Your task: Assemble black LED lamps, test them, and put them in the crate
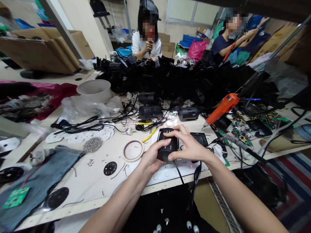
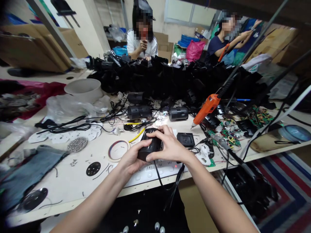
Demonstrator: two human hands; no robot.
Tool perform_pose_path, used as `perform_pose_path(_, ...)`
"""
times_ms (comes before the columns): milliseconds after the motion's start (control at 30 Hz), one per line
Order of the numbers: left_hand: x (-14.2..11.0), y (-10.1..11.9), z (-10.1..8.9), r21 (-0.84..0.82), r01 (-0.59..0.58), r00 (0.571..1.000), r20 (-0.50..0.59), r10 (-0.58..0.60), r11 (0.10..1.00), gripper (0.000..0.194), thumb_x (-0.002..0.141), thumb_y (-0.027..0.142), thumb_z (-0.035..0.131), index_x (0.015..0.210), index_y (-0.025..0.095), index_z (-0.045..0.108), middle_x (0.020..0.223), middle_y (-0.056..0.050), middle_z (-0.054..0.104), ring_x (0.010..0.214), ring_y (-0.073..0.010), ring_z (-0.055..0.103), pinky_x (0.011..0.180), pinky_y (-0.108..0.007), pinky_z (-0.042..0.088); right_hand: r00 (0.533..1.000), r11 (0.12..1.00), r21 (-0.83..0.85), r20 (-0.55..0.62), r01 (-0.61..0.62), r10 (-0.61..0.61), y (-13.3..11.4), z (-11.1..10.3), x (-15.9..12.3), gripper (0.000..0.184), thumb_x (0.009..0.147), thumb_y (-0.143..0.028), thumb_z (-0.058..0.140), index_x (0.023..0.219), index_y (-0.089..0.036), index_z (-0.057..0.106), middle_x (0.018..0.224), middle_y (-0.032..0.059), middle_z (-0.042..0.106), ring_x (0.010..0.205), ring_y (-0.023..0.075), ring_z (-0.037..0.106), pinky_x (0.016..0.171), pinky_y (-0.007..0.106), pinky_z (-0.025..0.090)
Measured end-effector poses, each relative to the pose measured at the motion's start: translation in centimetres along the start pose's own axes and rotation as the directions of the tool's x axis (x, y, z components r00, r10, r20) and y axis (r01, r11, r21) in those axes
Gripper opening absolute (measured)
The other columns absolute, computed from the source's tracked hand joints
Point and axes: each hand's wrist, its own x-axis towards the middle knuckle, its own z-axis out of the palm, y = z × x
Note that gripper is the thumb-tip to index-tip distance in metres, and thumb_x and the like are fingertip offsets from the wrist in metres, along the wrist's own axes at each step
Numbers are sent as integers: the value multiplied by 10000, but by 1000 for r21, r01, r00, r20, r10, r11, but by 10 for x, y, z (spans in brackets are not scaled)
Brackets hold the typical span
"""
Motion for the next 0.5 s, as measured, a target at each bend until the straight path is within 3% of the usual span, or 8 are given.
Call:
perform_pose_path(67,-3,0,-1,40,-72,997,-32,73,997,325,638,165,739,954,149,660,737,-25,663,625,-164,598,548,-260,477,988,993,113,-148,-21,37,2,0,0,610,656,-560,778,1184,-304,611,1269,74,416,1318,284,352,1097,466,314)
perform_pose_path(133,-7,0,-1,121,-194,979,-34,199,974,486,584,155,773,1055,166,652,821,-29,684,703,-172,617,608,-261,487,932,933,348,-301,-92,204,6,1,0,632,714,-647,682,1227,-295,572,1290,92,461,1291,279,408,1059,470,363)
perform_pose_path(200,-12,0,-2,220,-310,949,12,315,925,625,530,144,803,1133,182,641,910,-39,698,805,-193,631,673,-256,488,886,784,598,-257,-169,387,7,5,0,758,693,-690,670,1307,-279,503,1243,100,547,1204,279,508,1009,476,411)
perform_pose_path(300,-18,-2,-3,325,-388,921,104,375,863,705,481,148,828,1160,194,643,980,-47,704,935,-246,626,757,-265,483,918,598,774,-57,-207,393,2,16,-2,737,626,-603,777,1225,-218,587,1124,79,661,1085,273,596,997,452,421)
perform_pose_path(400,-20,-5,-6,358,-410,912,149,382,839,692,471,174,829,1140,172,651,996,-62,711,958,-277,623,778,-285,484,927,544,829,-94,-128,362,-9,29,-3,449,656,-435,795,1012,-179,699,998,48,719,988,252,627,933,385,461)
perform_pose_path(500,-21,-8,-9,378,-413,911,174,374,829,683,475,205,833,1129,148,644,1023,-86,712,949,-300,628,782,-315,497,903,517,854,-172,-62,392,-18,36,-4,345,639,-321,788,946,-180,719,903,20,728,891,225,634,839,327,493)
